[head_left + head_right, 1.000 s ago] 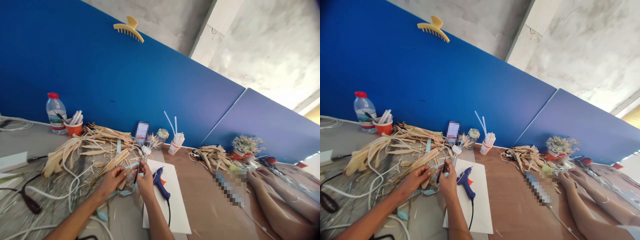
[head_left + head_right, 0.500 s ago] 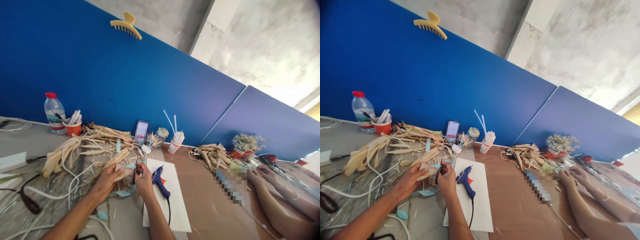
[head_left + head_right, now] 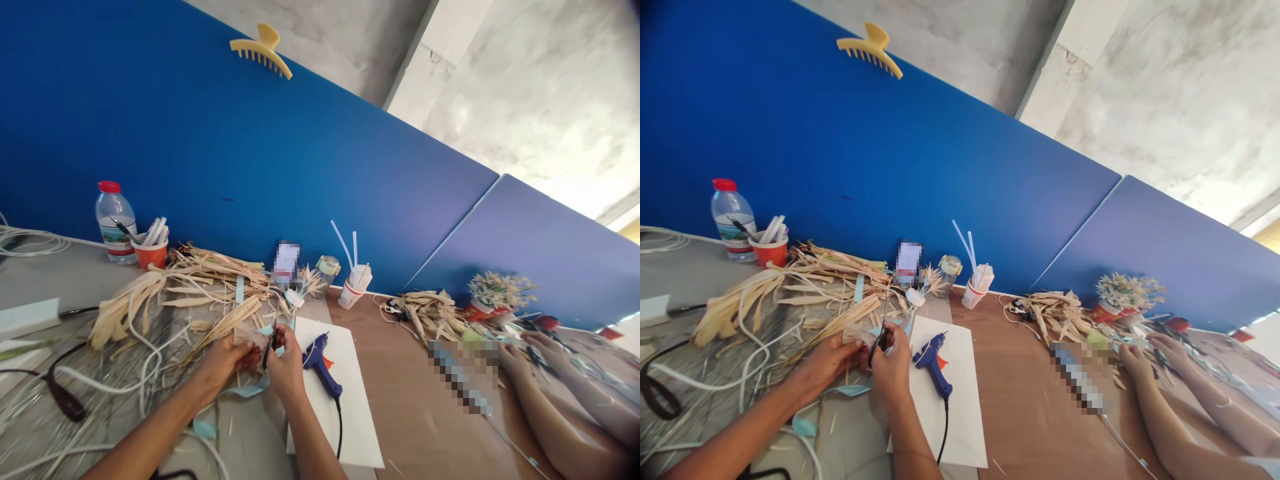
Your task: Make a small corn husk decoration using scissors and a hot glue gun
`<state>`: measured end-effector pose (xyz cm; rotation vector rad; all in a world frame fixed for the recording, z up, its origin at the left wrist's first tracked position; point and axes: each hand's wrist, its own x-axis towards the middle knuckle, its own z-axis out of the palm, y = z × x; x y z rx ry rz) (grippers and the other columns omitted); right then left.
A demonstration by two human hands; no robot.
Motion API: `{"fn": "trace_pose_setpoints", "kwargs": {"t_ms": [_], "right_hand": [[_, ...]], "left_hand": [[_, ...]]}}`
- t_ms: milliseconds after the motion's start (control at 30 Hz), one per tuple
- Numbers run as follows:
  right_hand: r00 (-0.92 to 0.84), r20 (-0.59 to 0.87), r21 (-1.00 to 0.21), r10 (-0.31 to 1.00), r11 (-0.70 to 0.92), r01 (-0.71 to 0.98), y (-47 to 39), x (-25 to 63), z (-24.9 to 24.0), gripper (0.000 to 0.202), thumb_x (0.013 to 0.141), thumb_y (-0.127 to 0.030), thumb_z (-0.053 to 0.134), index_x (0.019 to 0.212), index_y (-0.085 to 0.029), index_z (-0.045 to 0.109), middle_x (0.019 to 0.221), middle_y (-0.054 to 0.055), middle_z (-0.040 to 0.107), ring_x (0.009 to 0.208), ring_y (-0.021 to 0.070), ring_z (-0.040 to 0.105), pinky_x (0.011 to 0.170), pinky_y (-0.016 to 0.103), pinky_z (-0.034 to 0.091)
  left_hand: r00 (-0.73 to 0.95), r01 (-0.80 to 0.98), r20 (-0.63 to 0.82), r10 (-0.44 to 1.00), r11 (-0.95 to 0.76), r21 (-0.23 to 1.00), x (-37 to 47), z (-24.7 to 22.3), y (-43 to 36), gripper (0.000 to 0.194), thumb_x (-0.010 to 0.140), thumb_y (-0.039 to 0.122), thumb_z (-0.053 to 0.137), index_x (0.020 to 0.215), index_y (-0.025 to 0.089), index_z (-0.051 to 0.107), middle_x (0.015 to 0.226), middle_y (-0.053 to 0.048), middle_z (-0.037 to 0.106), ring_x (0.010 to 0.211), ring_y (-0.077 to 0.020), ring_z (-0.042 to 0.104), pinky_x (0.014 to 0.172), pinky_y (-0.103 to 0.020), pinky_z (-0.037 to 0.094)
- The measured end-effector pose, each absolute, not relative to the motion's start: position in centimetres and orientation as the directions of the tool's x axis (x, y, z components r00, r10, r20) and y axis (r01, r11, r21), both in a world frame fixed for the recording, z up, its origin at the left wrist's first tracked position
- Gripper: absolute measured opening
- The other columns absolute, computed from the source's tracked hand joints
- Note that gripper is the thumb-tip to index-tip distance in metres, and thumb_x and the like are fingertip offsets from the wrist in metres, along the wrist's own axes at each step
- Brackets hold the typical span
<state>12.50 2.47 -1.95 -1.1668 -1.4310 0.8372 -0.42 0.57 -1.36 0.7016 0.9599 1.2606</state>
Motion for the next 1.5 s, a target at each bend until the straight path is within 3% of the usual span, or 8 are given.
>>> {"fn": "trace_pose_setpoints", "kwargs": {"t_ms": [200, 400, 567, 833, 967, 1200, 1500], "right_hand": [[0.04, 0.307, -0.935, 0.951, 0.294, 0.199, 2.5, 13.0, -1.4, 0.038, 0.063, -0.013, 0.056, 0.1, -0.015, 0.062, 0.077, 0.002, 0.062, 0.071, 0.0158, 0.056, 0.07, 0.028, 0.045], [0.047, 0.161, -0.987, 0.986, 0.159, 0.036, 2.9, 13.1, -1.6, 0.035, 0.064, -0.017, 0.058, 0.098, -0.015, 0.059, 0.064, -0.002, 0.058, 0.059, 0.0134, 0.053, 0.057, 0.024, 0.043], [0.09, 0.178, -0.984, 0.98, 0.177, 0.015, 2.7, 12.7, -2.0, 0.034, 0.064, -0.017, 0.059, 0.098, -0.016, 0.06, 0.073, 0.002, 0.063, 0.066, 0.0157, 0.057, 0.064, 0.028, 0.045], [0.133, 0.239, -0.969, 0.962, 0.227, 0.1, 2.3, 12.5, -1.8, 0.035, 0.065, -0.016, 0.059, 0.099, -0.015, 0.061, 0.082, 0.005, 0.066, 0.073, 0.0176, 0.06, 0.071, 0.03, 0.048], [0.104, 0.215, -0.974, 0.971, 0.204, 0.102, 2.3, 12.2, -1.8, 0.034, 0.064, -0.015, 0.057, 0.097, -0.015, 0.061, 0.075, 0.002, 0.065, 0.068, 0.016, 0.059, 0.067, 0.028, 0.048], [0.024, 0.051, -0.988, 0.998, 0.054, -0.144, 2.8, 12.3, -2.2, 0.034, 0.063, -0.021, 0.06, 0.096, -0.017, 0.057, 0.067, -0.001, 0.065, 0.059, 0.0143, 0.06, 0.056, 0.024, 0.048], [0.006, -0.002, -0.965, 1.0, 0.0, -0.263, 3.0, 12.1, -2.4, 0.031, 0.061, -0.022, 0.06, 0.092, -0.017, 0.055, 0.062, -0.003, 0.064, 0.05, 0.0121, 0.057, 0.051, 0.023, 0.045]], "left_hand": [[0.095, -0.21, -0.149, 0.984, 0.166, 0.963, -0.7, -1.5, 0.6, 0.026, 0.063, 0.036, 0.072, 0.057, 0.014, 0.058, 0.048, 0.001, 0.059, 0.04, -0.0096, 0.049, 0.044, -0.022, 0.037], [0.121, -0.454, -0.15, 0.981, 0.19, 0.87, -0.8, -1.7, 0.4, 0.022, 0.067, 0.033, 0.073, 0.07, 0.015, 0.06, 0.054, 0.004, 0.058, 0.047, -0.0077, 0.052, 0.053, -0.021, 0.043], [0.15, -0.562, -0.216, 0.965, 0.263, 0.784, -0.7, -1.6, 0.3, 0.03, 0.065, 0.029, 0.076, 0.087, 0.015, 0.062, 0.074, -0.004, 0.069, 0.066, -0.0161, 0.065, 0.067, -0.03, 0.051], [0.176, -0.463, -0.213, 0.961, 0.271, 0.844, 0.2, -1.4, -0.1, 0.035, 0.06, 0.037, 0.078, 0.081, 0.012, 0.066, 0.07, -0.005, 0.069, 0.064, -0.0171, 0.064, 0.066, -0.031, 0.051], [0.102, -0.438, -0.25, 0.963, 0.269, 0.858, 0.3, -1.4, 0.0, 0.035, 0.057, 0.039, 0.079, 0.078, 0.013, 0.068, 0.07, -0.004, 0.069, 0.058, -0.0155, 0.061, 0.065, -0.031, 0.051], [0.097, -0.439, -0.196, 0.976, 0.219, 0.871, 0.2, -1.9, 0.3, 0.034, 0.061, 0.036, 0.077, 0.084, 0.012, 0.068, 0.076, -0.005, 0.069, 0.056, -0.0136, 0.058, 0.062, -0.03, 0.05], [0.027, -0.407, -0.188, 0.982, 0.182, 0.895, 0.1, -2.0, 0.4, 0.025, 0.06, 0.029, 0.076, 0.075, 0.014, 0.062, 0.064, 0.0, 0.063, 0.048, -0.0101, 0.052, 0.053, -0.025, 0.045]]}}
